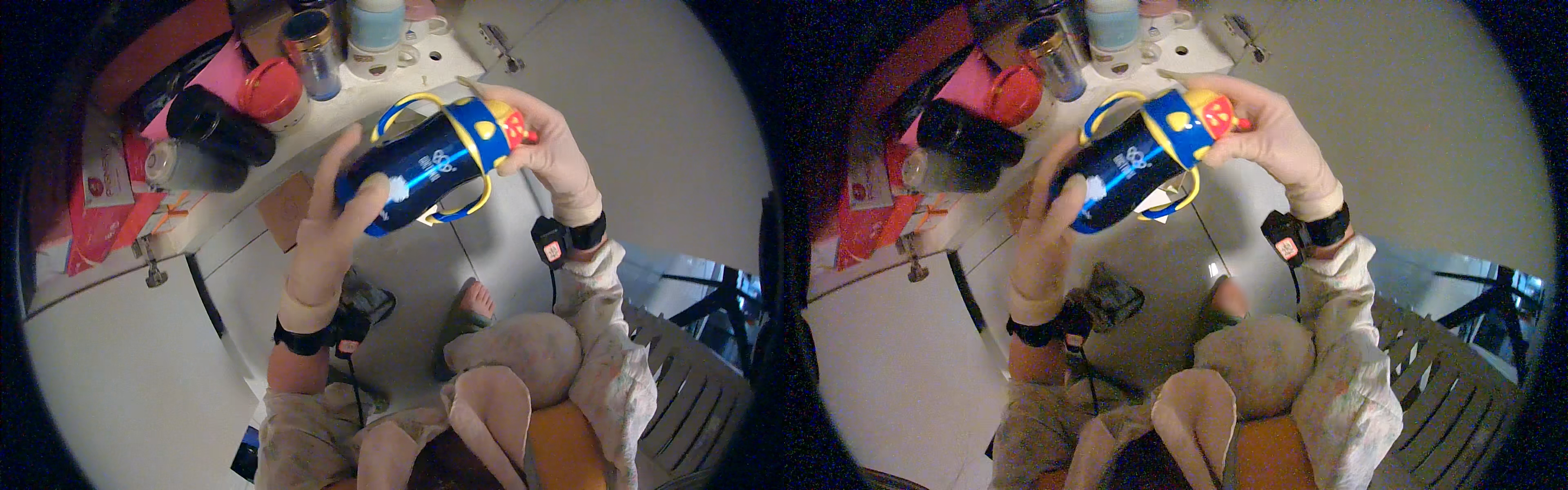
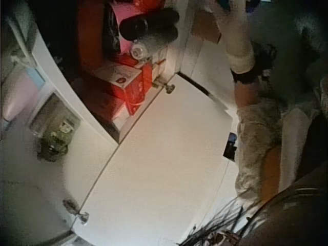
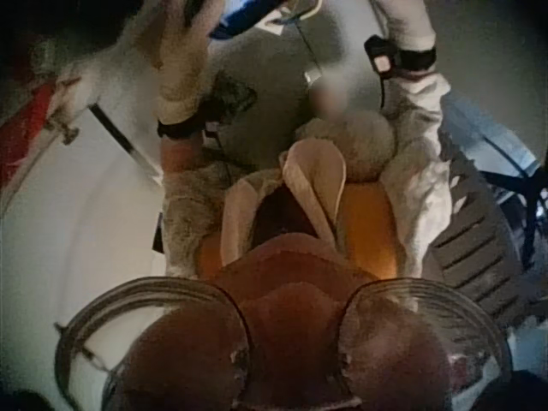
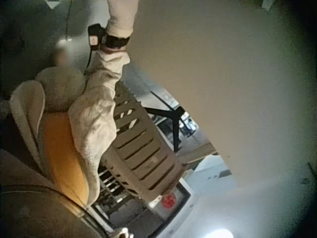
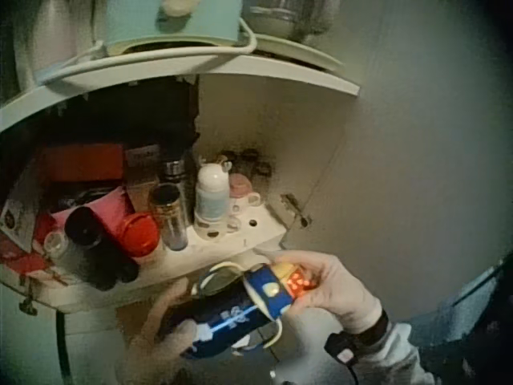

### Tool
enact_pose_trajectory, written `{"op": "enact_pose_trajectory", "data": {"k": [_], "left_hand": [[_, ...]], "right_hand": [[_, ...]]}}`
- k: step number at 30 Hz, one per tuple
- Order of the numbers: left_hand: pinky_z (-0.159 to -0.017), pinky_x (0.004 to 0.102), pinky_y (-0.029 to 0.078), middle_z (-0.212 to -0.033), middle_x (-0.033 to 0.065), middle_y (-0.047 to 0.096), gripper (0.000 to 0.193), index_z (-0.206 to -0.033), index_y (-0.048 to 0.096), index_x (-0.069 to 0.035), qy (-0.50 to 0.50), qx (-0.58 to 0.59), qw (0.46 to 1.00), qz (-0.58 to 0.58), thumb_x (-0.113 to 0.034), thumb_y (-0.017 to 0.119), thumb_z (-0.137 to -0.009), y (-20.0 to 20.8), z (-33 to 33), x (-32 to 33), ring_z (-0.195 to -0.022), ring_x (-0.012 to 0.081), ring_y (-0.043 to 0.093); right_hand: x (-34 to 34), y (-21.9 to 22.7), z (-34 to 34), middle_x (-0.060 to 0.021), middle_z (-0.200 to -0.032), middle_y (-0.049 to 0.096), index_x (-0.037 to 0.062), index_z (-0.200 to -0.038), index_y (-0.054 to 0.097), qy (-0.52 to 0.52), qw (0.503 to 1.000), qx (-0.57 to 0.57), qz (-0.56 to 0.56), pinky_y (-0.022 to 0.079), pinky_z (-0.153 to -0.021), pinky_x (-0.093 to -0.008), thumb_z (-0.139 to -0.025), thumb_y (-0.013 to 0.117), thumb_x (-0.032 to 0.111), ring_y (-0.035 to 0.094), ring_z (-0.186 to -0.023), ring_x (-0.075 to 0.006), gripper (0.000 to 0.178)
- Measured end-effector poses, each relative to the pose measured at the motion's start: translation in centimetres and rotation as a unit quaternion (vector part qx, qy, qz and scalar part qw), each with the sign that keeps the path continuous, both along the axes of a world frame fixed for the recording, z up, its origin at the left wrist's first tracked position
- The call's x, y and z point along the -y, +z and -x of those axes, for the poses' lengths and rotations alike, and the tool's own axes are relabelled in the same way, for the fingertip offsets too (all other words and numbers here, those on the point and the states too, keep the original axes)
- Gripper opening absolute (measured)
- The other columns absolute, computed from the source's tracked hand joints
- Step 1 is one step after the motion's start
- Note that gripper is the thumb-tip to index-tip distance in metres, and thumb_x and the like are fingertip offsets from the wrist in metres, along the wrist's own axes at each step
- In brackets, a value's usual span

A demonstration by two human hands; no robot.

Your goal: The person sits on the floor in front of an open cupboard and organizes items. They wipe a toaster, move a thermos, open a box to remove a cup, unbox a blue tumbler, and wipe a white mug before placing items back on the shelf.

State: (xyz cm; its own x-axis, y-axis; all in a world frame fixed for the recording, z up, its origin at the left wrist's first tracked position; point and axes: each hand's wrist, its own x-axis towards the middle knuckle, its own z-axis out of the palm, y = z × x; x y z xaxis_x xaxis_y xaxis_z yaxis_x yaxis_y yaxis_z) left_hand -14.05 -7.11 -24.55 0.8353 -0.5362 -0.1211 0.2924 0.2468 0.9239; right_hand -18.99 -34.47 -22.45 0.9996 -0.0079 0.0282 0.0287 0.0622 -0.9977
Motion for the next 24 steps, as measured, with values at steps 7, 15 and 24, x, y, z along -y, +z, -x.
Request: {"op": "enact_pose_trajectory", "data": {"k": [7,15,24], "left_hand": [[-0.106,0.0347,0.039,-0.133,0.0123,0.049,0.06,-0.142,0.038,-0.002,0.011,0.09,0.985,-0.145,-0.012,0.061,-0.088,-0.1,2.5,0.9,-0.122,0.0232,0.05],[-0.109,0.0374,0.039,-0.141,0.0123,0.041,0.062,-0.148,0.027,-0.004,0.017,-0.109,0.992,0.059,-0.01,0.054,-0.092,-1.7,3.2,1.4,-0.127,0.0232,0.046],[-0.106,0.0405,0.043,-0.143,0.014,0.043,0.056,-0.148,0.028,-0.004,-0.015,-0.184,0.97,0.161,-0.023,0.047,-0.099,-4.3,2.7,1.5,-0.128,0.0262,0.049]], "right_hand": [[-0.5,-0.5,-1.7,-0.0114,-0.13,0.056,-0.0001,-0.149,0.031,-0.008,0.999,0.018,-0.051,0.043,-0.105,-0.0314,-0.065,0.085,0.037,0.055,-0.119,-0.0192,0.107],[-1.7,-0.4,-1.0,-0.0109,-0.139,0.05,0.0004,-0.148,0.031,0.054,0.99,0.003,-0.127,0.035,-0.112,-0.0347,-0.074,0.084,0.028,0.048,-0.129,-0.0209,0.095],[-2.3,-0.9,-1.1,-0.0096,-0.139,0.051,0.005,-0.146,0.04,-0.011,0.996,0.073,-0.049,0.036,-0.11,-0.0346,-0.096,0.058,0.046,0.047,-0.129,-0.0188,0.066]]}}
